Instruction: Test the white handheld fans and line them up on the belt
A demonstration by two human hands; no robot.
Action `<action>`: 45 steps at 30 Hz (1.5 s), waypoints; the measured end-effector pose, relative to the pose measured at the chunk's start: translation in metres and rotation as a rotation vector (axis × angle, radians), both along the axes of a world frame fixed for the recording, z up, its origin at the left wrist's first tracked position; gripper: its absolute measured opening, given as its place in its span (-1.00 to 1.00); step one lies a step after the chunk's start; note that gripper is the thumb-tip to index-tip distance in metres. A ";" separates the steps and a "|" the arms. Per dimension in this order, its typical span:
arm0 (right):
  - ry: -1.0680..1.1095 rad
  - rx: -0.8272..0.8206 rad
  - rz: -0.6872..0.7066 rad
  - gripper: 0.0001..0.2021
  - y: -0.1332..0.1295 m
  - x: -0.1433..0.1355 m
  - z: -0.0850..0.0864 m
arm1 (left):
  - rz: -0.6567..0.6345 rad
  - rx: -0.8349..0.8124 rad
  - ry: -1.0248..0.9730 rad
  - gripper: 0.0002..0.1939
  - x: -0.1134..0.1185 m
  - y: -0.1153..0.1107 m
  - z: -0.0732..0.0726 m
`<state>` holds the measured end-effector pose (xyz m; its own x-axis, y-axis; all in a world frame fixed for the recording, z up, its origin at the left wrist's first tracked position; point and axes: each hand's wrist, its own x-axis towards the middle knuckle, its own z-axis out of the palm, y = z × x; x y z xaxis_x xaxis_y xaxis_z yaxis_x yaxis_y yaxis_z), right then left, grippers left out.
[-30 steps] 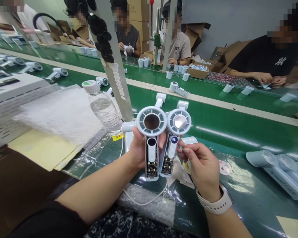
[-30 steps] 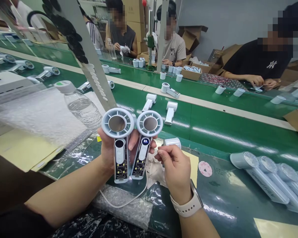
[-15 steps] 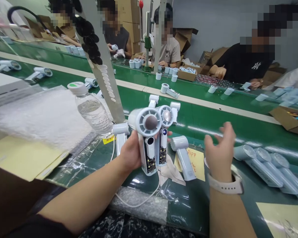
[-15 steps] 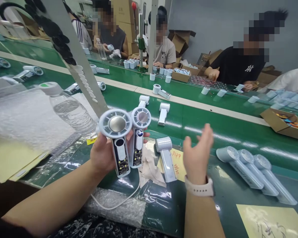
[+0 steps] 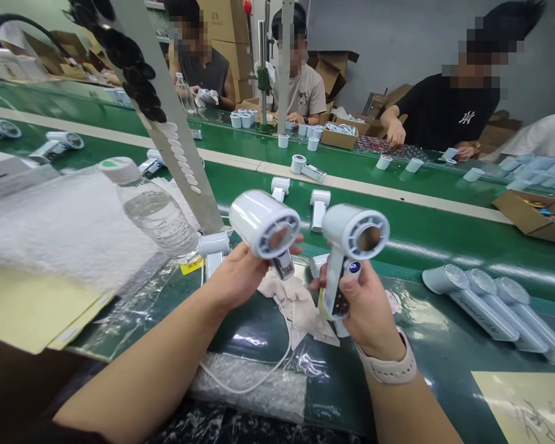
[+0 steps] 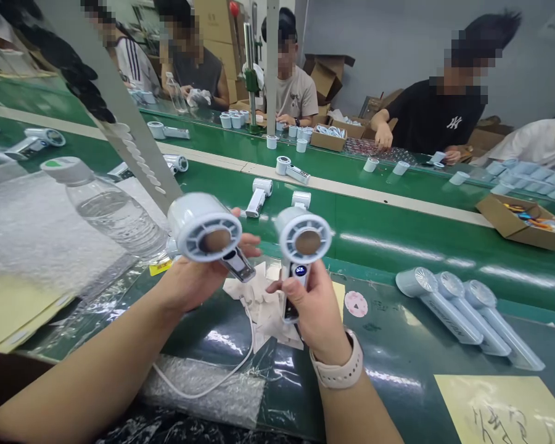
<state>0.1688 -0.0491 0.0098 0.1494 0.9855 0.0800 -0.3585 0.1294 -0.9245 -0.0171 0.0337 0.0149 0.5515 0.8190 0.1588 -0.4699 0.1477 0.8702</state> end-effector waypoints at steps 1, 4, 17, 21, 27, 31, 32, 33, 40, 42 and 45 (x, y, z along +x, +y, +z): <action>0.054 -0.015 -0.014 -0.58 0.000 0.001 0.002 | -0.008 -0.036 -0.011 -0.62 0.000 0.001 0.000; 0.152 -0.096 -0.017 -0.68 0.000 -0.001 0.005 | -0.094 -0.093 -0.024 -0.69 0.001 -0.004 0.001; 0.052 -0.086 0.070 -0.72 -0.007 -0.017 0.010 | -0.219 0.053 -0.037 -0.56 0.004 -0.016 0.005; 0.107 -0.106 0.060 -0.71 -0.006 -0.017 0.009 | -0.260 0.038 -0.024 -0.59 0.005 -0.017 0.008; 0.112 -0.102 0.092 -0.75 -0.006 -0.018 0.009 | -0.249 0.021 -0.059 -0.56 0.006 -0.018 0.005; 0.102 -0.062 0.105 -0.77 -0.007 -0.018 0.010 | -0.261 0.017 -0.078 -0.55 0.006 -0.018 0.004; 0.093 -0.057 0.101 -0.76 -0.007 -0.018 0.010 | -0.259 0.024 -0.079 -0.55 0.006 -0.018 0.003; 0.080 -0.057 0.092 -0.75 -0.007 -0.018 0.010 | -0.251 0.031 -0.077 -0.56 0.006 -0.017 0.003; 0.048 -0.129 0.015 -0.79 -0.005 -0.021 0.003 | -0.059 -0.057 -0.010 -0.62 0.007 -0.011 0.000; 0.057 -0.146 0.020 -0.79 -0.006 -0.022 0.002 | -0.033 -0.043 -0.013 -0.60 0.007 -0.010 0.000; 0.064 -0.137 0.052 -0.78 -0.008 -0.023 0.003 | -0.115 -0.007 -0.019 -0.55 0.006 -0.010 -0.001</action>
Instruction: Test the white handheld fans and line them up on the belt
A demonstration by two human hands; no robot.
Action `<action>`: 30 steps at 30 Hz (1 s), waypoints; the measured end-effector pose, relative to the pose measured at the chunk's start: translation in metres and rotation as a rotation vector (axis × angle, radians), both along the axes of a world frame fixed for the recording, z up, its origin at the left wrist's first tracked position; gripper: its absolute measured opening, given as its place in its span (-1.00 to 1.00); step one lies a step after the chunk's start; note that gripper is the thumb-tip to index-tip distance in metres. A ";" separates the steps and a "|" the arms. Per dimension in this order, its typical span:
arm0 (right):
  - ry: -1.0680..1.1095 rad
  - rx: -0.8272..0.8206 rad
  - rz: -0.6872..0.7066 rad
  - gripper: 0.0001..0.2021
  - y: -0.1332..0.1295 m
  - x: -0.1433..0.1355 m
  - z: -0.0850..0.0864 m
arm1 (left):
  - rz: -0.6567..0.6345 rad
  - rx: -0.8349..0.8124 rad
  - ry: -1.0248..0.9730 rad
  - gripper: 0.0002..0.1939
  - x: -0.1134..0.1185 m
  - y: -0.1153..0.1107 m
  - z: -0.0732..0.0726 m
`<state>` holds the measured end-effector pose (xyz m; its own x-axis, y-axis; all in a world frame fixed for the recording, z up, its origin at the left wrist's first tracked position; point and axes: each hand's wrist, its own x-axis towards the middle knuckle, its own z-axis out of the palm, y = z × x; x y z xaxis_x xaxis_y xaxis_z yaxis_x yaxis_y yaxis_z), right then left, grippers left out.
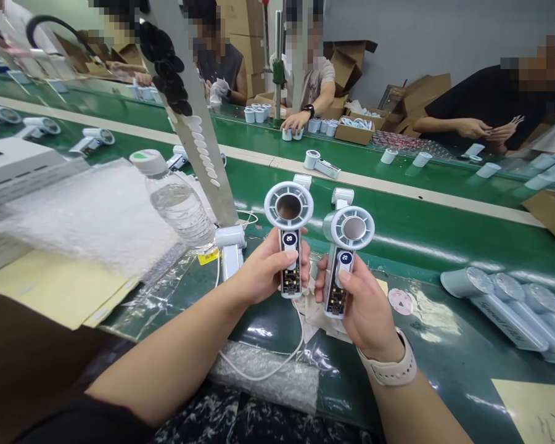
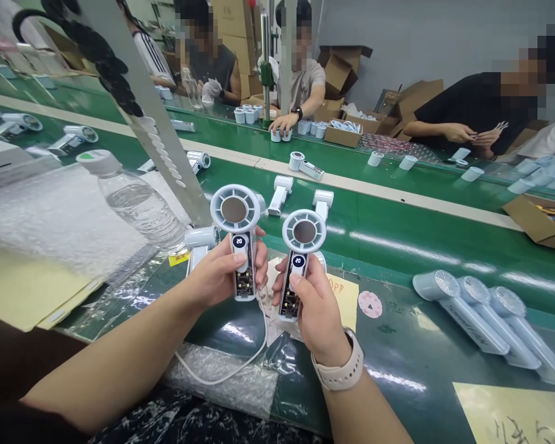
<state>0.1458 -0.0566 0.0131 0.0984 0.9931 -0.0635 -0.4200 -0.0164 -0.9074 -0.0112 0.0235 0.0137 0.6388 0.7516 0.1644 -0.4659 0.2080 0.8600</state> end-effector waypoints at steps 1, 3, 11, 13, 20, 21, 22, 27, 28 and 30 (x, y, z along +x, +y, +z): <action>-0.003 0.010 -0.004 -0.79 -0.001 0.000 0.001 | -0.024 0.025 0.016 -0.56 0.000 0.000 -0.001; -0.021 0.023 -0.027 -0.81 -0.001 0.001 0.001 | -0.047 0.076 0.066 -0.60 0.000 -0.001 -0.004; -0.009 0.038 -0.069 -0.79 0.004 0.003 -0.002 | -0.027 0.100 0.108 -0.62 0.004 0.001 -0.008; -0.029 0.049 -0.082 -0.80 0.004 0.003 -0.002 | -0.033 0.080 0.107 -0.62 0.004 0.001 -0.008; -0.056 0.019 -0.054 -0.78 0.002 0.004 0.001 | 0.039 0.047 0.127 -0.64 0.004 0.002 -0.006; -0.074 0.021 -0.062 -0.79 0.002 0.004 0.001 | 0.037 0.054 0.125 -0.63 0.004 0.002 -0.006; -0.093 0.022 -0.071 -0.80 0.002 0.005 0.001 | 0.032 0.066 0.127 -0.63 0.004 0.002 -0.006; -0.026 0.044 -0.090 -0.83 0.004 0.007 -0.002 | 0.150 0.117 0.269 -0.53 0.002 0.003 -0.009; 0.022 0.048 -0.065 -0.81 0.005 0.007 -0.002 | 0.202 0.121 0.311 -0.48 0.001 0.003 -0.010; 0.115 0.029 -0.013 -0.74 0.007 0.008 -0.002 | 0.266 0.122 0.349 -0.46 0.000 0.002 -0.010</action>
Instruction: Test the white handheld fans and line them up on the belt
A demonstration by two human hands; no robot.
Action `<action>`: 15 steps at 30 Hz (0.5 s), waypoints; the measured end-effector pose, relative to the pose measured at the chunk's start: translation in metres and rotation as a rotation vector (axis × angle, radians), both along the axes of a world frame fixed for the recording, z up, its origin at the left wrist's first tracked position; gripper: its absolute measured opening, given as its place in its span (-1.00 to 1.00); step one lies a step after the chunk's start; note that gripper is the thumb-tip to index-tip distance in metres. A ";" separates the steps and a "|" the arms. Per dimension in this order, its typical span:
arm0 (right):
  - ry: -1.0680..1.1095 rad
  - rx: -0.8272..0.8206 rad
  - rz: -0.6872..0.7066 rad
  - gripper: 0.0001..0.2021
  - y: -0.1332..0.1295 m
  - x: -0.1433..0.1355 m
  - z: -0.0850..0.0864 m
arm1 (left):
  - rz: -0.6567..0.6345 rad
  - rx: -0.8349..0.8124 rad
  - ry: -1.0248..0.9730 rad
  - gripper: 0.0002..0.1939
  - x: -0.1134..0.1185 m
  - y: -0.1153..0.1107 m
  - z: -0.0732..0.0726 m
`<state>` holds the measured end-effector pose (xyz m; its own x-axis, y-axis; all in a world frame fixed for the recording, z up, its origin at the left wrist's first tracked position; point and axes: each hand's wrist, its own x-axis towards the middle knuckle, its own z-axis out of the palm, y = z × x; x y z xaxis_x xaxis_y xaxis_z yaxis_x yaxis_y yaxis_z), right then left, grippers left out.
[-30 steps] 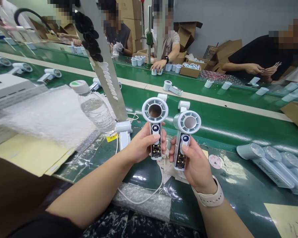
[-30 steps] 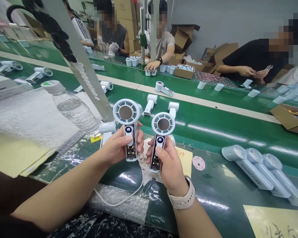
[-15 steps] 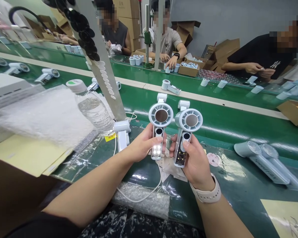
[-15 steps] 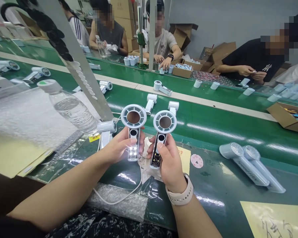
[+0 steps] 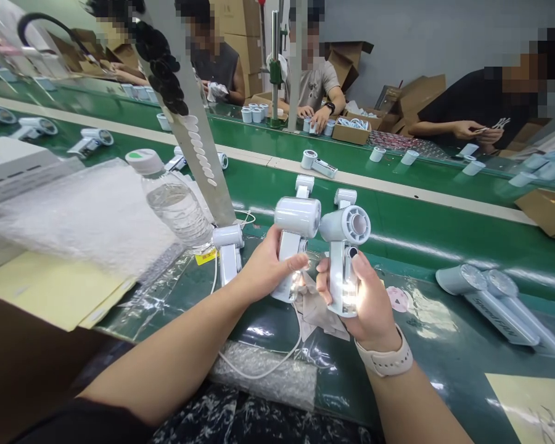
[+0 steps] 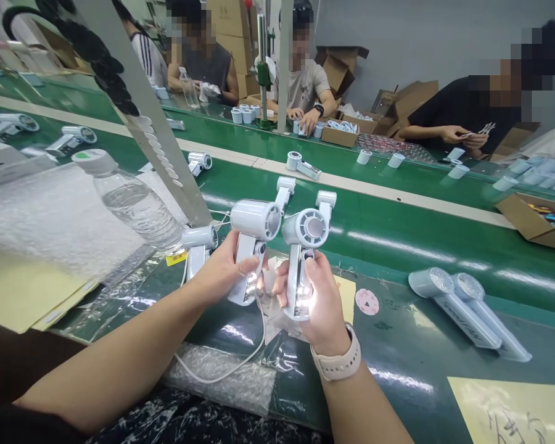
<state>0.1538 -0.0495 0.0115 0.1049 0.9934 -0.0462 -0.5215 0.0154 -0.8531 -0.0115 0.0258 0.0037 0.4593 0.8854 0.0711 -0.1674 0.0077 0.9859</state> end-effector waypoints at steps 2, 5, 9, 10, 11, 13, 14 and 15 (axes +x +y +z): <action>0.073 -0.052 0.026 -0.67 0.001 0.000 0.003 | -0.009 -0.007 -0.037 -0.50 -0.001 -0.001 0.000; 0.178 -0.107 0.105 -0.67 -0.001 -0.002 0.007 | -0.115 -0.032 -0.138 -0.52 -0.002 -0.003 -0.001; 0.218 -0.051 0.065 -0.73 -0.005 -0.004 0.008 | -0.241 -0.062 -0.196 -0.52 -0.005 -0.006 0.001; 0.205 -0.035 0.030 -0.75 -0.006 -0.004 0.008 | -0.244 -0.062 -0.198 -0.52 -0.005 -0.007 0.002; 0.189 -0.026 0.011 -0.76 -0.006 -0.003 0.007 | -0.245 -0.062 -0.200 -0.53 -0.005 -0.007 0.003; 0.160 -0.024 -0.012 -0.77 -0.005 -0.002 0.007 | -0.248 -0.070 -0.207 -0.54 -0.005 -0.008 0.005; 0.154 -0.031 -0.025 -0.76 -0.004 -0.001 0.007 | -0.246 -0.074 -0.212 -0.56 -0.005 -0.008 0.006; 0.157 -0.044 -0.042 -0.75 -0.003 -0.001 0.007 | -0.245 -0.075 -0.217 -0.57 -0.004 -0.008 0.006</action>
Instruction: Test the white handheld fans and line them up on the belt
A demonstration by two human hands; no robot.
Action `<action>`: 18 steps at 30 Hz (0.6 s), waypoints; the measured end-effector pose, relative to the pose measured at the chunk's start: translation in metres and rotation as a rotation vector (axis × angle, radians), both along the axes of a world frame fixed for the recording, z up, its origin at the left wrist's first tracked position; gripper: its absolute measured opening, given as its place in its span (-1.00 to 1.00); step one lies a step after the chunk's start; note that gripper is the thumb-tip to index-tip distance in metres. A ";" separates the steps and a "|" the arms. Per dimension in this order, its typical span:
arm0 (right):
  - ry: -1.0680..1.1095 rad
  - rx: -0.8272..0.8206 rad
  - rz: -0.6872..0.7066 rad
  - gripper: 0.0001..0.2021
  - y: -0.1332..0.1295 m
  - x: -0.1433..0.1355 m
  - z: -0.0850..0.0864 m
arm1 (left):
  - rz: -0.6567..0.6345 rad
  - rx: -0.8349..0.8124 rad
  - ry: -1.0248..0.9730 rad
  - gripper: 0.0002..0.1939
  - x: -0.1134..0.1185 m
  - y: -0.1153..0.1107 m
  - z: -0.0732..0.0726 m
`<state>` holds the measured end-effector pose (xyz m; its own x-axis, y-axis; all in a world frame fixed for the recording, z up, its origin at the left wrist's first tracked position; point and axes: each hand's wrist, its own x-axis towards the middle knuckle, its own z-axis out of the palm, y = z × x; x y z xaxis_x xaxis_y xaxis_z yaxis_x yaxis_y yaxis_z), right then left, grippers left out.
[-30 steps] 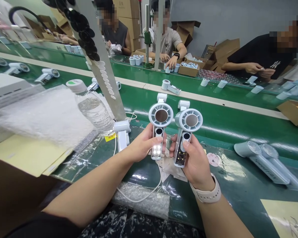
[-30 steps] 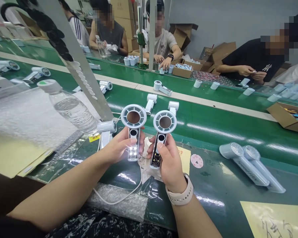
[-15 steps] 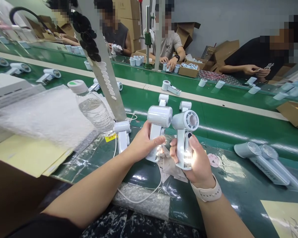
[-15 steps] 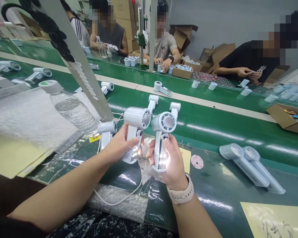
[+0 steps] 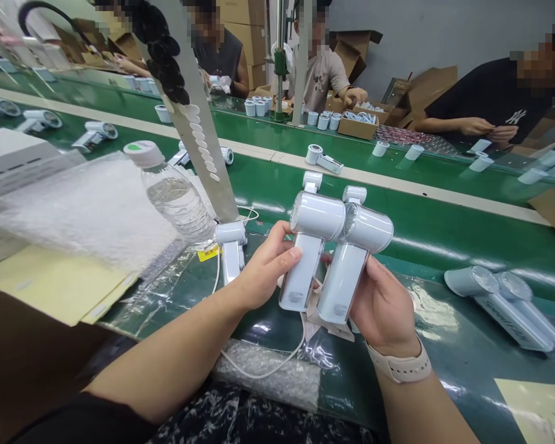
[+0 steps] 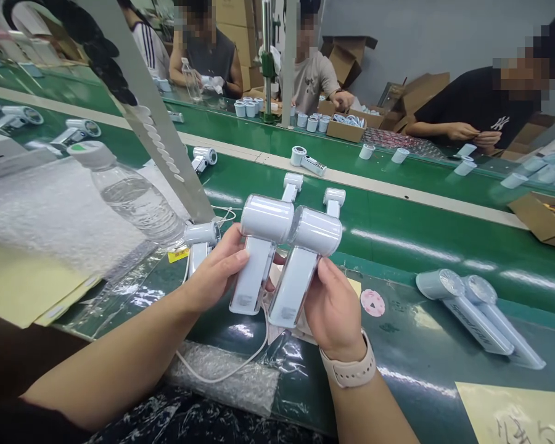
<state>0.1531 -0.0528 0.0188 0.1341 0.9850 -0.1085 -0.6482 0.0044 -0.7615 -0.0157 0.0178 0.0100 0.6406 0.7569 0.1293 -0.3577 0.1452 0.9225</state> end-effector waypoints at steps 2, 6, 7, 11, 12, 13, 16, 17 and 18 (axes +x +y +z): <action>0.027 -0.027 -0.030 -0.72 0.001 0.001 0.001 | -0.008 -0.016 -0.017 -0.55 0.002 -0.001 0.002; 0.044 -0.015 0.018 -0.66 0.000 0.002 0.005 | -0.053 -0.102 -0.049 -0.37 0.005 -0.003 0.007; 0.031 -0.009 0.042 -0.65 -0.001 0.003 0.006 | -0.073 -0.120 -0.034 -0.35 0.006 -0.004 0.008; -0.006 -0.002 0.093 -0.63 -0.005 0.003 0.008 | -0.140 -0.110 0.085 -0.38 0.005 -0.004 0.009; -0.006 -0.002 0.097 -0.63 -0.005 0.002 0.008 | -0.138 -0.104 0.098 -0.35 0.005 -0.004 0.008; -0.005 0.000 0.095 -0.63 -0.005 0.002 0.008 | -0.136 -0.106 0.099 -0.32 0.005 -0.003 0.007; 0.019 0.038 0.044 -0.69 -0.004 0.001 0.010 | -0.133 -0.125 0.096 -0.21 0.006 -0.003 0.005; 0.032 0.060 0.022 -0.72 -0.004 0.001 0.010 | -0.127 -0.122 0.111 -0.19 0.007 -0.004 0.005; 0.039 0.082 0.008 -0.75 -0.004 0.001 0.011 | -0.120 -0.115 0.133 -0.18 0.007 -0.004 0.005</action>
<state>0.1540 -0.0564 0.0294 0.1230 0.9919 -0.0324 -0.6774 0.0600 -0.7332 -0.0088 0.0135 0.0153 0.7327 0.6791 -0.0450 -0.2081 0.2865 0.9352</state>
